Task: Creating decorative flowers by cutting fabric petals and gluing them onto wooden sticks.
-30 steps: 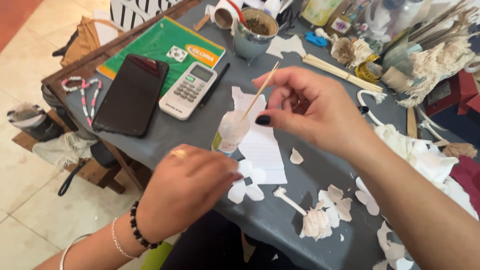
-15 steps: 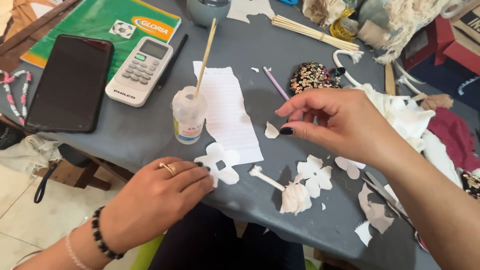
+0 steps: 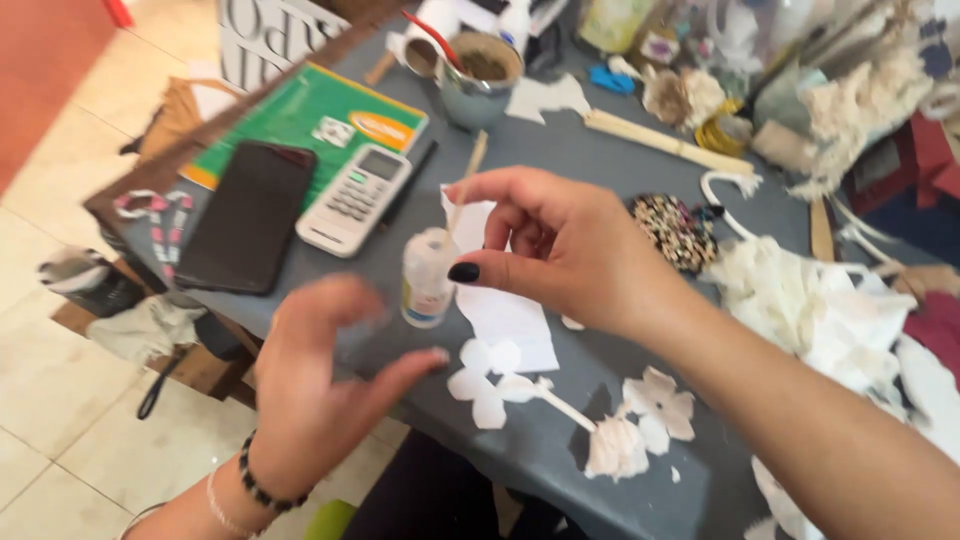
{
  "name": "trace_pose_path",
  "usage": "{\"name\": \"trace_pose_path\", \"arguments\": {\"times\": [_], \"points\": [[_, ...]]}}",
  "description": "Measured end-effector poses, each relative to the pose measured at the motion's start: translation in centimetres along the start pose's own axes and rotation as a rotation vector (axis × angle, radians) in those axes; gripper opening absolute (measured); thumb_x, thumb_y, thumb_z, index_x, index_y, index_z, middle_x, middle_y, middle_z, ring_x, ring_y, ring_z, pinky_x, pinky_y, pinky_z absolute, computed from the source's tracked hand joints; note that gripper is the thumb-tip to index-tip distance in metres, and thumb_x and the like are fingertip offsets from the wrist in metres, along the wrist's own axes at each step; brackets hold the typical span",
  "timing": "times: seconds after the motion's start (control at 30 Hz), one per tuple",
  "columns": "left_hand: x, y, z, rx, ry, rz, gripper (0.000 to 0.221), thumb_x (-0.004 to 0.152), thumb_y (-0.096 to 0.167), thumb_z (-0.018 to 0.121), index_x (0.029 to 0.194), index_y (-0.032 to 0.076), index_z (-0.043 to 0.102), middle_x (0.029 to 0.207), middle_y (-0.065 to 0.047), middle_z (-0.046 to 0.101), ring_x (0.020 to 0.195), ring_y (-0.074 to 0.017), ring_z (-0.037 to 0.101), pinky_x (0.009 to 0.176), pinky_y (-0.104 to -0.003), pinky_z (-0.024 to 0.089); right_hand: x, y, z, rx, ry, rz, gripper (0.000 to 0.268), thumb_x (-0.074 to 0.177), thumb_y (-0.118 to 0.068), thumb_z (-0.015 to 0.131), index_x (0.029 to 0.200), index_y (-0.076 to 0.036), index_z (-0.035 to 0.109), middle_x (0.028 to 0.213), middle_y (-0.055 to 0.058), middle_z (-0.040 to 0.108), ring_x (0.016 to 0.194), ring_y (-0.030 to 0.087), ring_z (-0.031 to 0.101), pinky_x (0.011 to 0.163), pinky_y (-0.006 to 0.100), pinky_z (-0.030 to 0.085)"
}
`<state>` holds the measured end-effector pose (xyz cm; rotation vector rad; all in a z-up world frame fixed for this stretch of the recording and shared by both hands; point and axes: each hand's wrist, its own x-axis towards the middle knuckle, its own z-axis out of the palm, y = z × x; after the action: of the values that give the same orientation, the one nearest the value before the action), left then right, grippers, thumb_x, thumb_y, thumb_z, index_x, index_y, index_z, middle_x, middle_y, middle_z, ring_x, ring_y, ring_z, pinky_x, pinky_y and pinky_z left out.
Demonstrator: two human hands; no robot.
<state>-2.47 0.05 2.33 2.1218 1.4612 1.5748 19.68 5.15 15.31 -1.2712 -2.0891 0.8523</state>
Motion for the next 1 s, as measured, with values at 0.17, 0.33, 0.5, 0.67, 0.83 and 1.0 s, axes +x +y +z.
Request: {"name": "trace_pose_path", "arguments": {"times": [0.17,0.33,0.5,0.67,0.83,1.0], "points": [[3.2,-0.4,1.2,-0.254,-0.233,-0.103,0.104,0.071,0.030,0.090,0.154,0.011,0.030,0.138,-0.010,0.066,0.125,-0.0303,0.063,0.098,-0.042,0.049,0.8,-1.5,0.9,-0.137,0.078,-0.108,0.012,0.100,-0.022,0.065,0.103,-0.013,0.073,0.079,-0.006,0.068,0.060,0.004,0.046,0.054,0.021,0.039],[2.4,-1.6,2.9,-0.256,-0.307,-0.155,0.104,0.076,0.019,0.084,0.158,0.017,0.021,0.112,0.000,0.077,0.100,-0.0203,0.075,0.077,-0.035,0.055,0.2,-2.8,0.4,-0.228,0.128,-0.273,0.021,0.106,-0.018,0.053,0.092,-0.009,0.065,0.094,-0.002,0.072,0.056,0.008,0.048,0.054,0.023,0.038],[2.0,-1.5,2.6,-0.244,-0.179,-0.029,0.096,0.076,0.014,0.079,0.156,0.016,0.027,0.115,-0.007,0.076,0.082,-0.0267,0.068,0.073,-0.036,0.052,-1.9,-3.8,-1.3,-0.324,0.157,-0.474,0.022,0.105,-0.004,0.049,0.111,0.000,0.070,0.097,0.010,0.076,0.077,0.012,0.074,0.072,0.023,0.063],[2.5,-1.7,1.8,-0.191,-0.003,0.211,0.086,0.082,0.005,0.076,0.156,0.014,0.033,0.124,-0.004,0.077,0.121,-0.0203,0.066,0.113,-0.039,0.038,-4.8,-1.9,-3.7,-0.658,0.121,-0.678,0.021,0.093,-0.016,0.071,0.114,-0.016,0.075,0.094,0.002,0.079,0.075,0.012,0.073,0.068,0.024,0.059],[3.0,-1.4,1.7,-0.163,0.103,0.383,0.080,0.088,0.001,0.080,0.155,0.017,0.040,0.125,0.008,0.078,0.120,-0.0155,0.060,0.107,-0.033,0.037,-7.3,-0.2,-3.8,-0.735,0.138,-0.634,0.023,0.084,-0.020,0.079,0.107,-0.018,0.077,0.094,0.003,0.081,0.073,0.008,0.077,0.069,0.021,0.069],[3.5,-1.3,2.1,-0.198,0.052,0.583,0.089,0.101,-0.005,0.079,0.164,0.018,0.021,0.155,0.003,0.060,0.133,-0.0181,0.060,0.113,-0.039,0.037,-9.9,3.8,-3.9,-0.171,0.191,-0.266,0.019,0.088,-0.008,0.068,0.102,-0.008,0.081,0.078,0.004,0.077,0.065,0.012,0.067,0.062,0.026,0.052]]}}
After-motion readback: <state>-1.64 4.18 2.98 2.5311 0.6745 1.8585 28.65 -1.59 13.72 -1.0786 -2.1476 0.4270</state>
